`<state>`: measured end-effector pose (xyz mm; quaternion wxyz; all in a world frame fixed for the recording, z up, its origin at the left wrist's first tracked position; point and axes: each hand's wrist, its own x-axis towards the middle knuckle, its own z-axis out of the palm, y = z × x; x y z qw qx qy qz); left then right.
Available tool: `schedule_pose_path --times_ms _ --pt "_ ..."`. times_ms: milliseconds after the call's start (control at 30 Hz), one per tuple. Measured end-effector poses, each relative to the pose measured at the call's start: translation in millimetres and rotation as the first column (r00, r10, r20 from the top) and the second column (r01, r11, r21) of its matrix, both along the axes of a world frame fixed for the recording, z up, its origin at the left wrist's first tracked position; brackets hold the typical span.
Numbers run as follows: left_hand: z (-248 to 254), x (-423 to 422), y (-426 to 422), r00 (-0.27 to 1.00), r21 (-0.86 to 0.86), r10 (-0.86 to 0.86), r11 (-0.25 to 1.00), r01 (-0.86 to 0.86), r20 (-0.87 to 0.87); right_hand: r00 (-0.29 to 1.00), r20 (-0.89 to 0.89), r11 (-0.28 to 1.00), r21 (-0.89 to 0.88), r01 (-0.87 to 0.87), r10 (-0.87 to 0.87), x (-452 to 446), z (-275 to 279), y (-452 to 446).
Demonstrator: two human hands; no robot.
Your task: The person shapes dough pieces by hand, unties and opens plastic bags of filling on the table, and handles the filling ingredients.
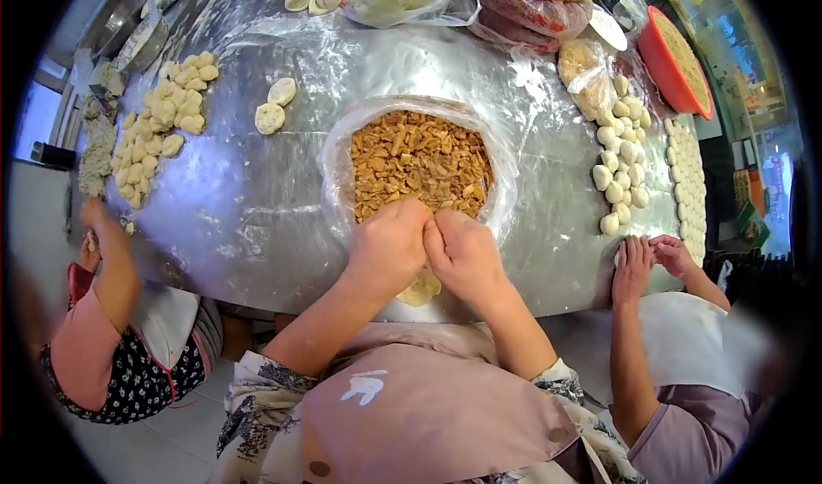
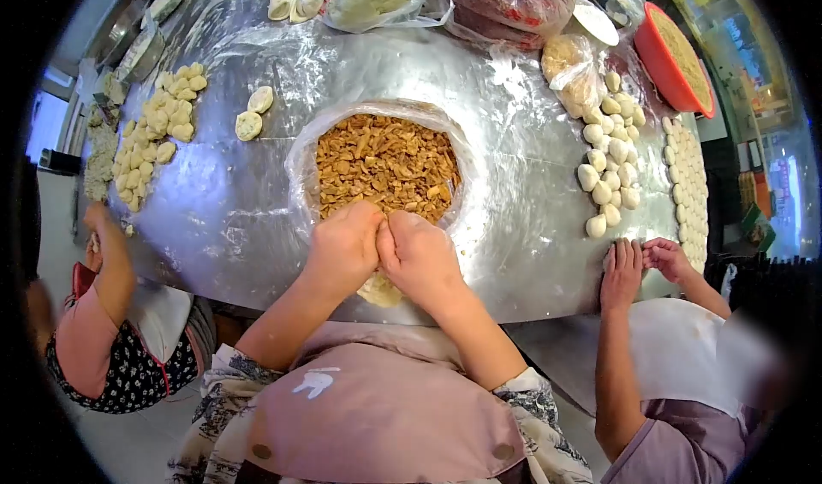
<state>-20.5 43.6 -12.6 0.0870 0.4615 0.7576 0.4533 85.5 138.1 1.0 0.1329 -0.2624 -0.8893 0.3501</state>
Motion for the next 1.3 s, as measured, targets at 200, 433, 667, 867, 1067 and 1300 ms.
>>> schedule_pose_path --times_ms 200,433,667,867,1067,1300 --pt "3 -7 -1 0.987 0.009 0.158 0.987 -0.158 -0.015 0.979 0.168 0.993 0.023 0.117 -0.119 2 6 13" --pt "6 -11 -7 0.985 -0.105 -0.065 0.991 0.083 0.16 0.993 0.106 0.989 -0.142 -0.039 0.054 -5 7 14" --pt "3 -16 -4 0.961 -0.076 -0.101 0.989 0.125 0.256 0.997 -0.051 0.991 -0.112 -0.07 0.064 -5 -4 14" --pt "-4 -17 -6 0.956 -0.087 -0.065 0.992 0.093 0.285 0.991 -0.128 0.996 -0.077 -0.041 0.031 -10 -10 8" --pt "3 -14 -9 0.958 -0.143 -0.049 0.985 0.093 0.284 0.987 -0.15 0.998 0.005 -0.059 0.059 -5 -12 8" --pt "0 -25 -6 0.993 -0.132 -0.008 0.991 0.023 0.117 0.986 0.148 0.972 0.234 0.038 -0.074 13 2 25"
